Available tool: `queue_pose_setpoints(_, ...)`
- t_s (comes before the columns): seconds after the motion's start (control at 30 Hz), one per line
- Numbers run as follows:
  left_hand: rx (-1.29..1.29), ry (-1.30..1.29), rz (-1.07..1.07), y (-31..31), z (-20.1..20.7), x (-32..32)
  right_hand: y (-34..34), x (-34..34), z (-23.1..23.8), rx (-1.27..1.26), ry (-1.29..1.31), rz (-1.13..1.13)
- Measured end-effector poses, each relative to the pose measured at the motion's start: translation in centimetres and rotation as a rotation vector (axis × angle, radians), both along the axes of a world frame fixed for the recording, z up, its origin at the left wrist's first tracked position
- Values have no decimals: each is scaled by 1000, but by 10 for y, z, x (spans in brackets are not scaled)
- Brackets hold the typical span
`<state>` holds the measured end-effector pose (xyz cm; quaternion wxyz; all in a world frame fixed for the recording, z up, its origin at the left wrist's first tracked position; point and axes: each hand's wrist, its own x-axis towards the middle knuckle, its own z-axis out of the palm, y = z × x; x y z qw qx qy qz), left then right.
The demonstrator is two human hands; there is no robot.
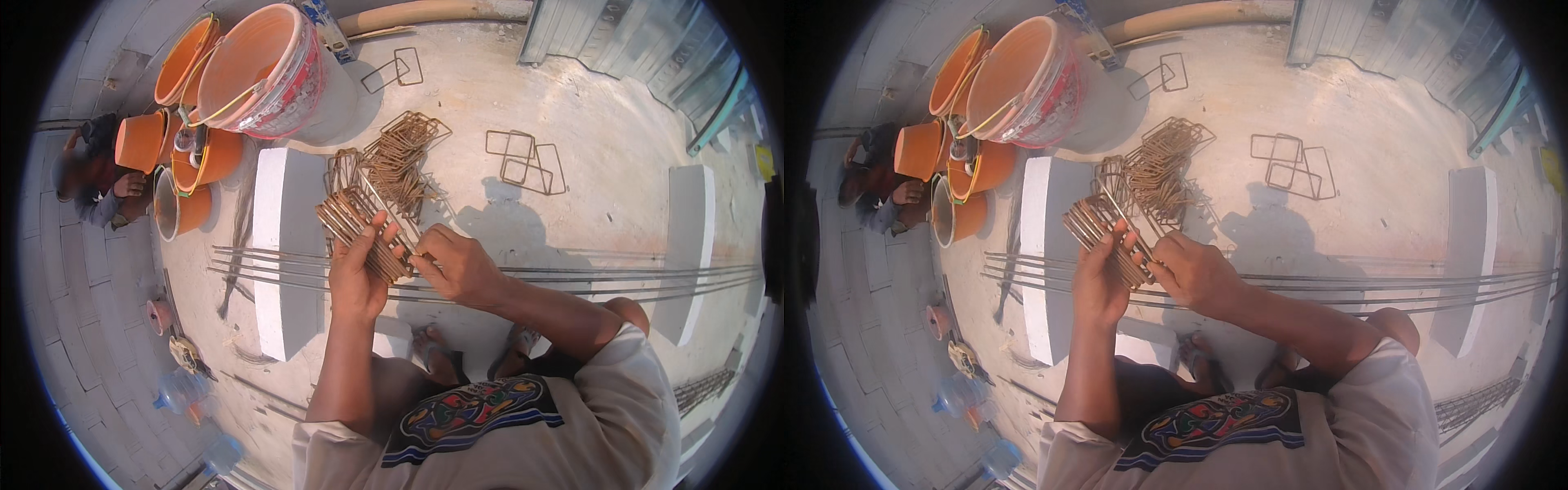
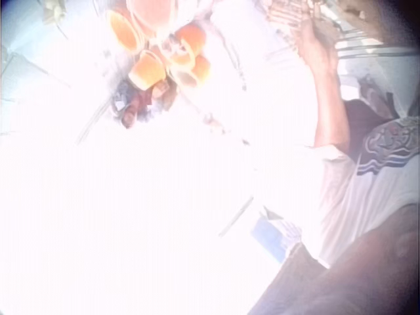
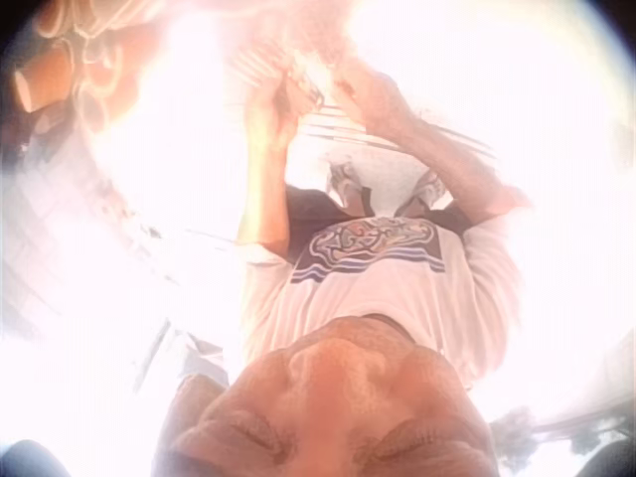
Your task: The person gathers pre-bent wire stirrups from the floor and slides them onto a set of parallel rebar rods. They repeat this process, stacking the stirrups along the rods to form a rebar cage structure on a construction site.
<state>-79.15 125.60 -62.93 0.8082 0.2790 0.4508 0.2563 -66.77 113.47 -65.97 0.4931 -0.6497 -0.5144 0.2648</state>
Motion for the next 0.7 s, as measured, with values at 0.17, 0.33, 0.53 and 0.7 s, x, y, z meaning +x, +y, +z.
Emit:
queue_pose_setpoints(0.17, 28, 118, -3, -4, -2, -8, 1, 0, -19, -65, 166, 237)
queue_pose_setpoints(0.33, 24, 127, 15, -8, 4, -5, -8, 106, -143, -587, -151, -87)
queue_pose_setpoints(0.53, 29, 2, -80, -13, 3, -22, -99, 188, -288, -1141, -497, -421)
queue_pose_setpoints(0.7, -32, -50, -109, -19, 6, -27, -108, 183, -282, -1141, -635, -193)
